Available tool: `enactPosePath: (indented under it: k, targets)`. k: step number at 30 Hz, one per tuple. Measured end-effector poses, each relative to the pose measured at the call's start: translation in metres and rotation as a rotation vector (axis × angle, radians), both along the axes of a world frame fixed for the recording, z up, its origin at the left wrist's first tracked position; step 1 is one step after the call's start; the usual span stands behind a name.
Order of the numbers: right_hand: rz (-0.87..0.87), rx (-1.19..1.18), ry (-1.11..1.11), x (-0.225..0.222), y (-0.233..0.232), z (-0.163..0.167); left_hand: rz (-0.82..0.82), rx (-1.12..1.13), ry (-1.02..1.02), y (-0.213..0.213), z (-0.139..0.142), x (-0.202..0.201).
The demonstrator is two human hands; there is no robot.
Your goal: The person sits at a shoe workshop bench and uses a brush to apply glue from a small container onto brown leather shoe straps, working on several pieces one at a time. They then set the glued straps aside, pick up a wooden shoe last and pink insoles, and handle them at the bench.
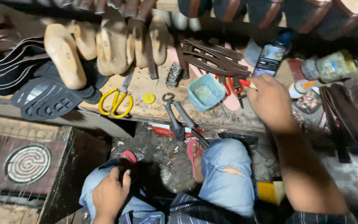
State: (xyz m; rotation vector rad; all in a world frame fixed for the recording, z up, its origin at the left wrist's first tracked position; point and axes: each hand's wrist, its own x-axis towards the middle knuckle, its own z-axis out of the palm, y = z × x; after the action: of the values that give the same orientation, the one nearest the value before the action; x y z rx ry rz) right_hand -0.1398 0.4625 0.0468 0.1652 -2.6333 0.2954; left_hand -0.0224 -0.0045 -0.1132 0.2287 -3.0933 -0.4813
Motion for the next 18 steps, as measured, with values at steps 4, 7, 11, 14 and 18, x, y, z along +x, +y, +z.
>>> enactPosePath:
  k: [4,7,11,14,18]
  targets:
    - [-0.152,0.055,0.172,0.075,0.088,0.001,-0.013,-0.019,0.063,0.014,-0.002,0.002]
    - [-0.394,0.228,0.161,0.124,0.159,0.001,0.004,-0.043,-0.003,0.025,-0.003,0.002]
    - [-0.707,0.244,-0.113,0.168,0.212,-0.004,-0.015,-0.135,-0.032,0.037,-0.001,0.001]
    - [-0.82,0.117,-0.276,0.179,0.219,-0.007,-0.01,-0.102,-0.029,0.043,0.0,0.002]
    - [-0.848,0.052,-0.336,0.18,0.225,-0.014,-0.023,-0.115,0.002,0.049,0.0,0.004]
